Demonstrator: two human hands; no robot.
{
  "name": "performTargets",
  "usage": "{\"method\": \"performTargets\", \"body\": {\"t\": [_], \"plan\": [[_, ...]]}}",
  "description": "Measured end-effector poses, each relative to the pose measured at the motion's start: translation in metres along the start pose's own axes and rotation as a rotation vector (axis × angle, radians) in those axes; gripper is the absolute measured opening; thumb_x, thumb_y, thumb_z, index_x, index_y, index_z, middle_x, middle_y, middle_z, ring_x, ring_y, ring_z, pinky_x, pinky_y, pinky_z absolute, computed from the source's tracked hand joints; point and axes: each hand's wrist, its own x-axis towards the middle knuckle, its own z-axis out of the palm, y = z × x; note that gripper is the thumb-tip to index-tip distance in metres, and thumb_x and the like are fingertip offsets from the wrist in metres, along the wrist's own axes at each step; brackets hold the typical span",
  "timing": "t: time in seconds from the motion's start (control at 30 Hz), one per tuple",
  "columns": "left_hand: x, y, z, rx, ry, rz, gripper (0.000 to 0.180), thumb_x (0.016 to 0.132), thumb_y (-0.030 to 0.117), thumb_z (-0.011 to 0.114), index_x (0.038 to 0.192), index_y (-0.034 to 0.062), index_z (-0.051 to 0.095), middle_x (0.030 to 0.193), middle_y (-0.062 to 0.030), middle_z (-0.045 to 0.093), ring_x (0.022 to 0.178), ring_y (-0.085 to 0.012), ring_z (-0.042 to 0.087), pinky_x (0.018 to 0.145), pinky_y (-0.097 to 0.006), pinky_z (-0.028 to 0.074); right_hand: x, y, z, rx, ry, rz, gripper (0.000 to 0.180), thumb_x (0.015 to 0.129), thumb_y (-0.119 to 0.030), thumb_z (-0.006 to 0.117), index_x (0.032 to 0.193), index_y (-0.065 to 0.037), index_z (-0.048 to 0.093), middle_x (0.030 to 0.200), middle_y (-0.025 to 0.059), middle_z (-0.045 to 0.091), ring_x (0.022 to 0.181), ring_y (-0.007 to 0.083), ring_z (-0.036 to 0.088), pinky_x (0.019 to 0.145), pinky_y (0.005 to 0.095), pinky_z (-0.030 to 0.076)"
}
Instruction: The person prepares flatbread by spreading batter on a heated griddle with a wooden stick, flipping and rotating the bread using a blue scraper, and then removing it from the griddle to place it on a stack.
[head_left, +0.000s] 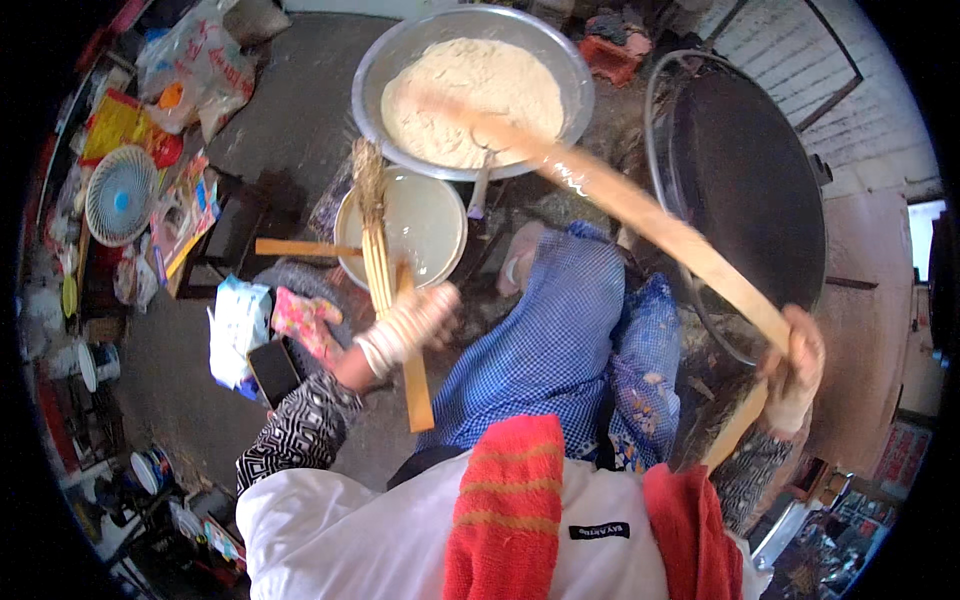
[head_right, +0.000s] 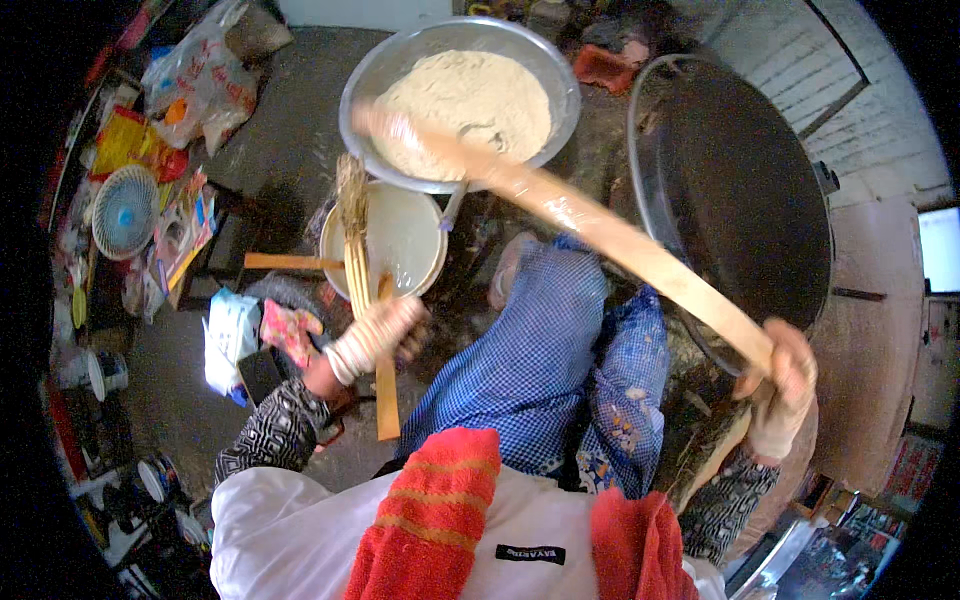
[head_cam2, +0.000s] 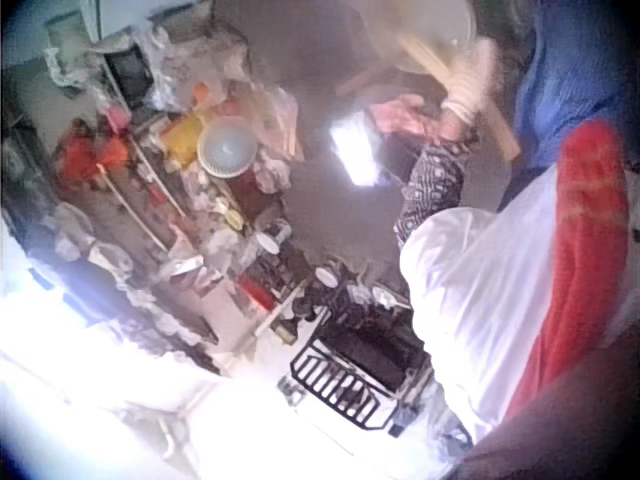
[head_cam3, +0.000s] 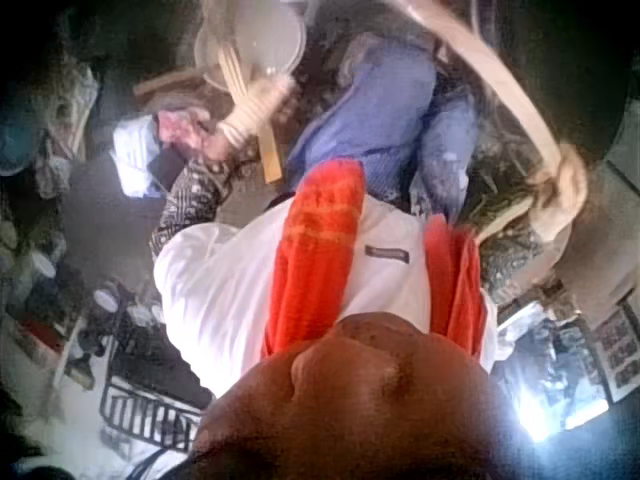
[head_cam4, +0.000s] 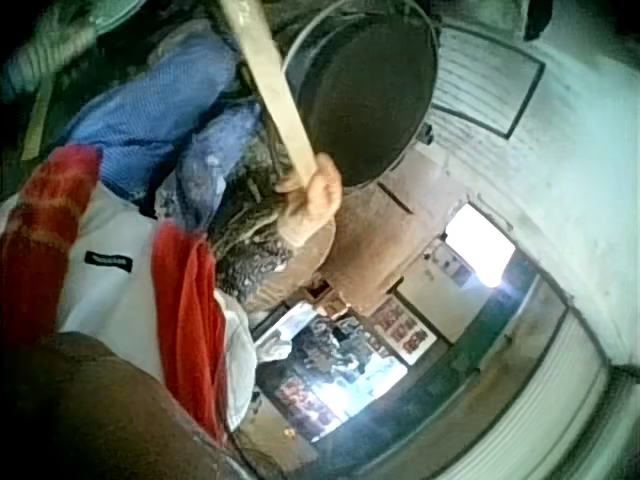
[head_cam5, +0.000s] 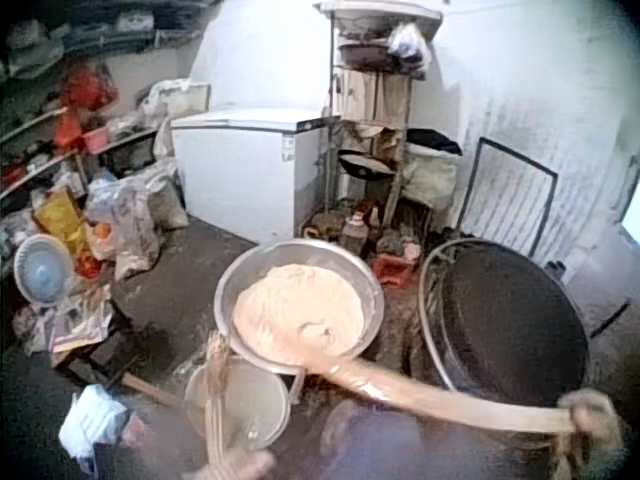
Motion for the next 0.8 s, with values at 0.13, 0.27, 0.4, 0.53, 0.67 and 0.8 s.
{"method": "performTargets", "body": {"t": [0.13,0.27,0.4,0.53,0.67,0.8], "plan": [[0.099,0.023,-0.046,-0.549,-0.068,-0.011,0.078,0.092,0.055,0.055,0.137,-0.0047,0.033,0.118,-0.0258,0.052,0.103,-0.0376,0.059,0.088,-0.052,0.052,-0.037,0.054,0.001,0.196,-0.329,0.373,0.055,0.082,-0.022,0.071,0.126,0.003,0.051,0.082,0.0121,0.067,0.063,0.0209,0.068,0.050,0.0310,0.054],[0.204,0.055,-0.020,-0.604,0.071,0.020,0.040,0.097,0.031,0.056,0.119,-0.0024,0.048,0.100,-0.0222,0.060,0.078,-0.0299,0.065,0.060,-0.037,0.057,-0.043,0.103,0.040,0.339,-0.264,0.527,0.033,0.087,-0.014,0.064,0.116,-0.001,0.055,0.070,0.0069,0.061,0.052,0.0153,0.058,0.046,0.0274,0.047],[0.213,0.075,0.004,-0.348,-0.032,0.070,0.012,0.093,0.011,0.059,0.089,0.0037,0.050,0.068,-0.0073,0.055,0.052,-0.0130,0.050,0.036,-0.026,0.038,-0.057,0.133,0.035,0.327,-0.003,0.615,0.024,0.091,-0.011,0.059,0.112,-0.004,0.050,0.065,0.0037,0.054,0.048,0.0122,0.051,0.044,0.0267,0.044],[0.172,0.075,0.015,-0.574,0.010,-0.030,0.019,0.096,0.013,0.057,0.110,0.0080,0.047,0.077,-0.0024,0.049,0.053,-0.0072,0.044,0.038,-0.019,0.034,-0.088,0.168,0.019,0.221,0.326,0.600,0.021,0.088,-0.005,0.058,0.109,-0.007,0.052,0.067,0.0035,0.056,0.049,0.0117,0.050,0.042,0.0255,0.042],[0.212,0.099,0.009,-0.447,-0.013,0.147,0.034,0.094,0.013,0.060,0.123,0.0081,0.044,0.077,-0.0030,0.048,0.050,-0.0079,0.042,0.038,-0.021,0.035,-0.098,0.199,0.012,0.271,0.467,0.617,0.022,0.088,-0.004,0.058,0.110,-0.007,0.055,0.067,0.0024,0.055,0.049,0.0119,0.050,0.043,0.0252,0.042],[0.320,0.142,-0.012,0.830,0.380,0.286,0.064,0.095,0.017,0.046,0.152,0.0118,0.018,0.090,-0.0177,0.062,0.060,-0.0230,0.059,0.055,-0.038,0.051,-0.091,0.207,0.011,0.285,0.419,0.511,0.024,0.089,-0.004,0.058,0.112,-0.007,0.056,0.068,0.0033,0.057,0.050,0.0119,0.051,0.043,0.0256,0.043]]}}
